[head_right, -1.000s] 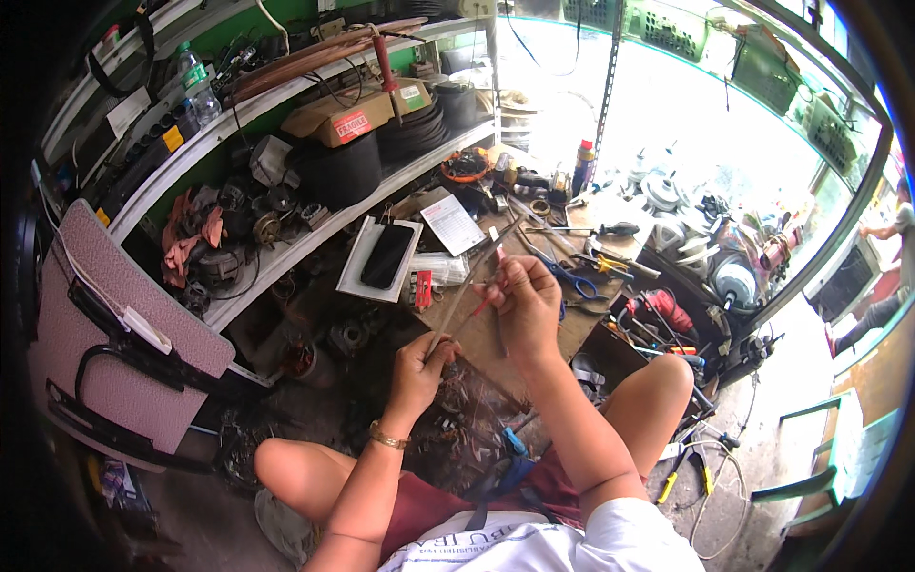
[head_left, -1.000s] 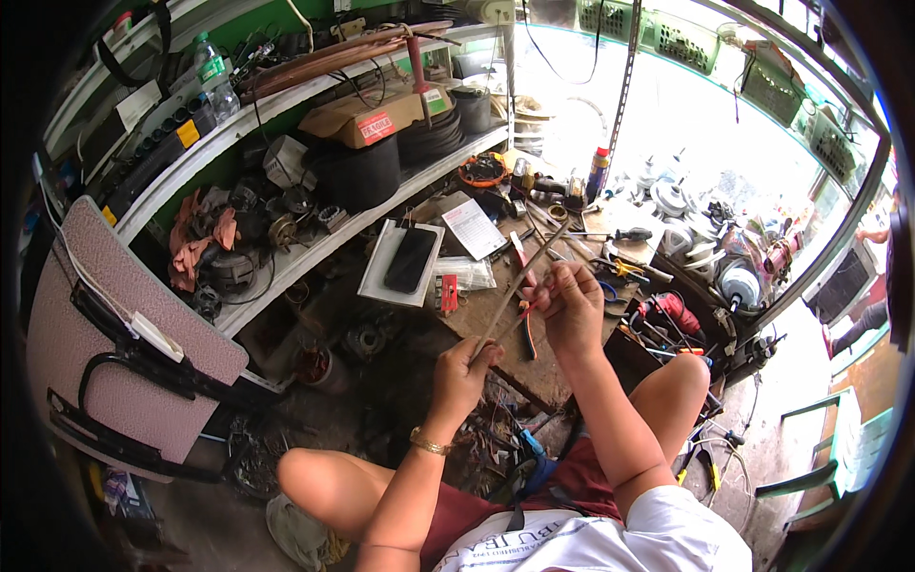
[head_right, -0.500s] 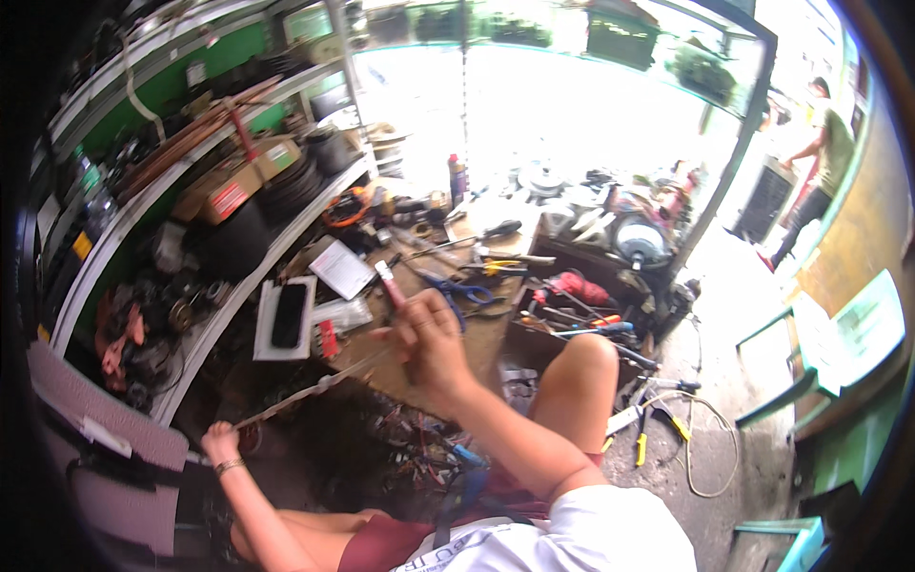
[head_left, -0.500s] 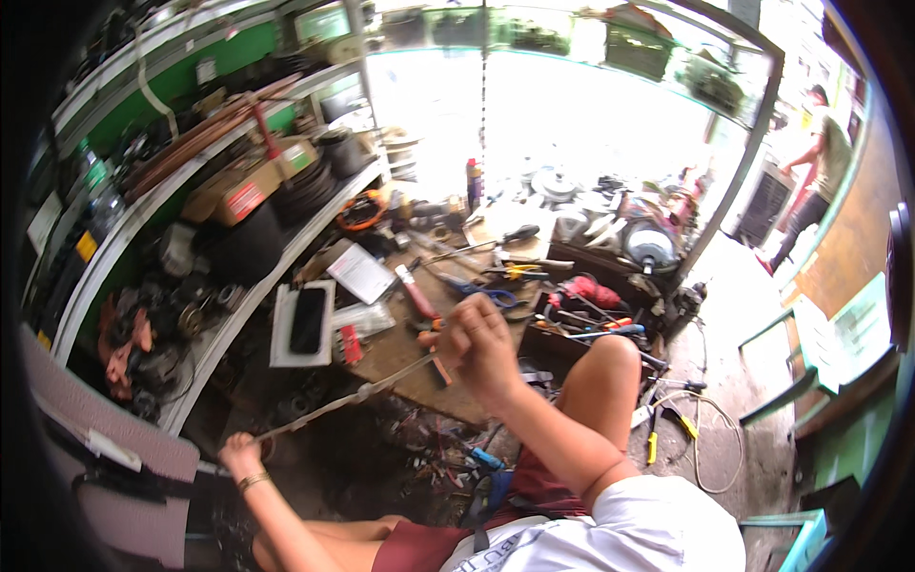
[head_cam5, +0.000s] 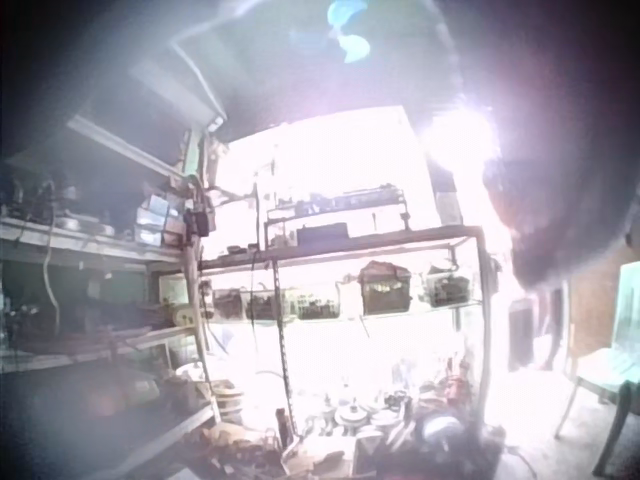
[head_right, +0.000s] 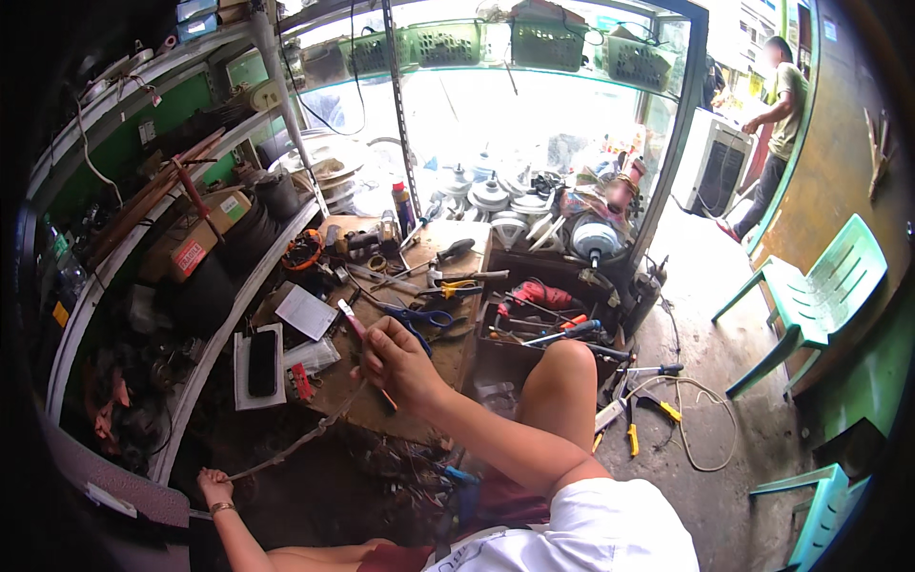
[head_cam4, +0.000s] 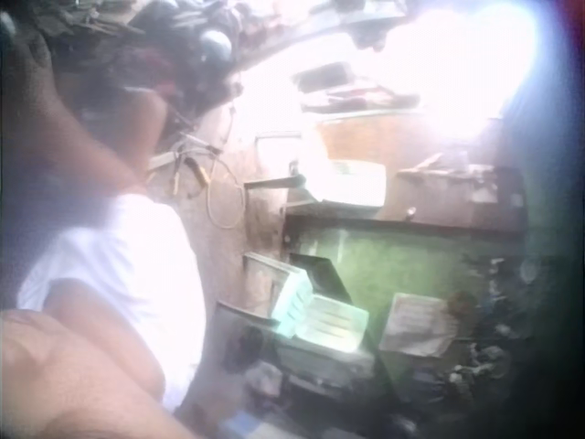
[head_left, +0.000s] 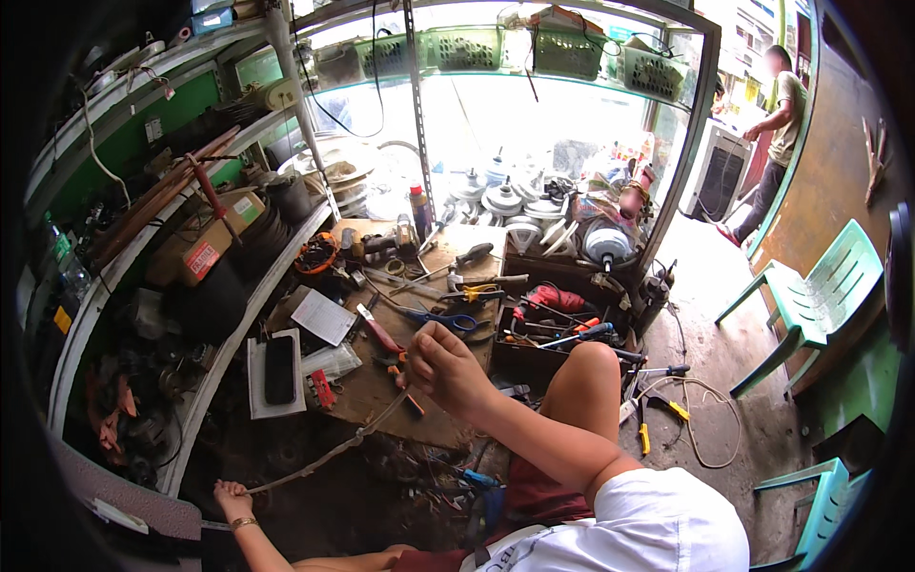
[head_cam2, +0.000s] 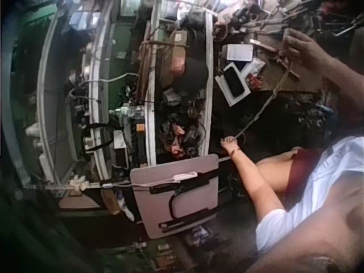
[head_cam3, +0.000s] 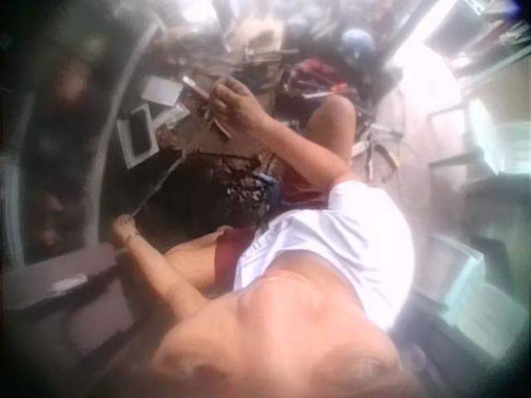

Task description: The person strips insulation from wires with a tool, joins the wires together by hand, and wraps the connection with electrical tape.

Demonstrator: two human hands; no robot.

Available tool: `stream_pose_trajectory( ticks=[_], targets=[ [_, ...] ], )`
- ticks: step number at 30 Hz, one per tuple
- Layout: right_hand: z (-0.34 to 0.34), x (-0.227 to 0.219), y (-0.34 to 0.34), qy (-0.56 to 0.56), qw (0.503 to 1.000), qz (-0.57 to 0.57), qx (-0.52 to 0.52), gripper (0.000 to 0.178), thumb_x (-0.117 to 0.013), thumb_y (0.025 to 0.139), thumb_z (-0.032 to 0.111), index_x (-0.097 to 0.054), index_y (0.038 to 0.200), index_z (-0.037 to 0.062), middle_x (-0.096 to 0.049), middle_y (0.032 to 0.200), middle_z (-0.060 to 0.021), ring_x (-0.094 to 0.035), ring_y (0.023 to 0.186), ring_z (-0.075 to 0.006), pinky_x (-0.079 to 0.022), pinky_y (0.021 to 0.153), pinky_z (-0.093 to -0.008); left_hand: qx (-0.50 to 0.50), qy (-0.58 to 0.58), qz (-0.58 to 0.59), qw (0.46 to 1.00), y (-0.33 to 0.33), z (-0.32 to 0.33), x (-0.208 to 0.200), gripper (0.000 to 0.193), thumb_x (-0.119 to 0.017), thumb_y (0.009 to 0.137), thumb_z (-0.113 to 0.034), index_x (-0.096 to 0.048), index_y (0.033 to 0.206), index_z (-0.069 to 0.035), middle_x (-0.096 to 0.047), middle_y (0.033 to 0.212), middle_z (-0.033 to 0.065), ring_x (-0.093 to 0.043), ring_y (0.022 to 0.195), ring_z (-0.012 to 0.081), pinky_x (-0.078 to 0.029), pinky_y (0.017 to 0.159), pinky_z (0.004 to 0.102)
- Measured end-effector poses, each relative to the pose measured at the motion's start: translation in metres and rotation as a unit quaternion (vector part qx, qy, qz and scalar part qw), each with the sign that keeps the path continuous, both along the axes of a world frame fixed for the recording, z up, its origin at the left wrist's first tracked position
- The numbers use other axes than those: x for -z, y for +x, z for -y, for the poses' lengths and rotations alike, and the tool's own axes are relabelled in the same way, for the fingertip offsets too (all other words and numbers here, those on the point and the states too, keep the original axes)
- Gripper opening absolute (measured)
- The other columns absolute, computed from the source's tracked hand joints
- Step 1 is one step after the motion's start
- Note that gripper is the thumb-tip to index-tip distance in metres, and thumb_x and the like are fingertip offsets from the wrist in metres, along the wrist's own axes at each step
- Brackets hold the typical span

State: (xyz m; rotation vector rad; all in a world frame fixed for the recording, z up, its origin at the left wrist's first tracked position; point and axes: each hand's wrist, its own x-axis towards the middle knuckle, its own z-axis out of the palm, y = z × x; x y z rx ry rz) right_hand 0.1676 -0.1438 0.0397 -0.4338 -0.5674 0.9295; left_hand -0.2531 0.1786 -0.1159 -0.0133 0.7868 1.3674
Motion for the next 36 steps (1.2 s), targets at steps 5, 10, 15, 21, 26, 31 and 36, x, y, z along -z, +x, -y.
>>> stream_pose_trajectory(
  ticks=[5, 10, 15, 21, 26, 31, 36],
  targets=[
    [-0.026, 0.026, 0.006, -0.046, 0.995, -0.068, 0.056, 0.011, -0.05, 0.095, 0.023, -0.048, 0.091, 0.0128, -0.046, 0.065, -0.0008, -0.05, 0.057, -0.0171, -0.048, 0.074, -0.0409, -0.079, -0.076, -0.087, 0.99, 0.011, 0.033, -0.02, 0.046, -0.034, 0.099, -0.035, -0.029, 0.057, -0.016, -0.024, 0.045, -0.0016, -0.023, 0.036, 0.012, -0.027, 0.037, 0.0232],
    [-0.024, 0.058, 0.064, -0.122, 0.952, -0.206, 0.191, 0.027, -0.046, 0.095, 0.018, -0.04, 0.07, 0.0131, -0.034, 0.056, 0.0014, -0.036, 0.049, -0.0136, -0.045, 0.064, -0.0364, -0.019, 0.086, -0.037, 0.995, -0.026, 0.01, -0.006, 0.046, -0.045, 0.097, -0.027, -0.028, 0.056, -0.017, -0.02, 0.046, -0.0033, -0.022, 0.038, 0.0089, -0.021, 0.037, 0.0236],
    [-0.021, 0.074, 0.065, -0.043, 0.958, -0.265, 0.096, 0.024, -0.039, 0.099, 0.021, -0.041, 0.078, 0.0101, -0.035, 0.057, 0.0007, -0.031, 0.047, -0.012, -0.043, 0.056, -0.0295, 0.179, 0.098, -0.166, 0.965, 0.023, 0.036, -0.006, 0.017, -0.054, 0.092, -0.026, -0.052, 0.106, -0.017, -0.034, 0.057, -0.0065, -0.028, 0.042, 0.0045, -0.024, 0.037, 0.0188],
    [-0.031, 0.081, 0.052, -0.065, 0.947, -0.301, 0.091, 0.022, -0.038, 0.099, 0.022, -0.043, 0.082, 0.0105, -0.034, 0.059, 0.0003, -0.031, 0.049, -0.012, -0.04, 0.06, -0.0296, 0.214, 0.34, -0.54, 0.739, 0.12, 0.119, 0.018, 0.013, -0.055, 0.091, -0.021, -0.059, 0.1, -0.013, -0.054, 0.086, -0.0003, -0.052, 0.077, 0.0098, -0.045, 0.063, 0.025],
    [-0.033, 0.078, 0.038, -0.064, 0.935, -0.341, 0.066, 0.023, -0.035, 0.1, 0.023, -0.043, 0.083, 0.009, -0.035, 0.06, 0.0, -0.032, 0.049, -0.0127, -0.044, 0.065, -0.0316, 0.211, 0.632, -0.556, 0.496, 0.215, 0.197, -0.038, 0.024, -0.059, 0.086, -0.013, -0.055, 0.108, -0.004, -0.056, 0.106, 0.0129, -0.057, 0.093, 0.0249, -0.045, 0.078, 0.0289],
    [-0.047, 0.057, 0.03, -0.084, 0.946, -0.306, 0.063, 0.023, -0.036, 0.1, 0.023, -0.042, 0.083, 0.0098, -0.035, 0.06, 0.0006, -0.033, 0.048, -0.0128, -0.045, 0.065, -0.0317, 0.429, 0.534, -0.414, 0.599, 0.255, 0.23, -0.038, 0.023, -0.05, 0.093, -0.018, -0.055, 0.11, -0.003, -0.062, 0.101, 0.0128, -0.062, 0.09, 0.0277, -0.047, 0.078, 0.0336],
    [-0.059, 0.056, 0.056, -0.164, 0.952, -0.257, 0.03, 0.02, -0.036, 0.1, 0.018, -0.041, 0.081, 0.0114, -0.033, 0.056, 0.002, -0.026, 0.041, -0.0118, -0.042, 0.056, -0.0289, 0.41, 0.548, -0.469, 0.558, 0.261, 0.227, -0.046, 0.025, -0.044, 0.096, -0.021, -0.058, 0.101, -0.001, -0.064, 0.081, 0.0121, -0.063, 0.077, 0.0251, -0.047, 0.07, 0.031]
  ],
)
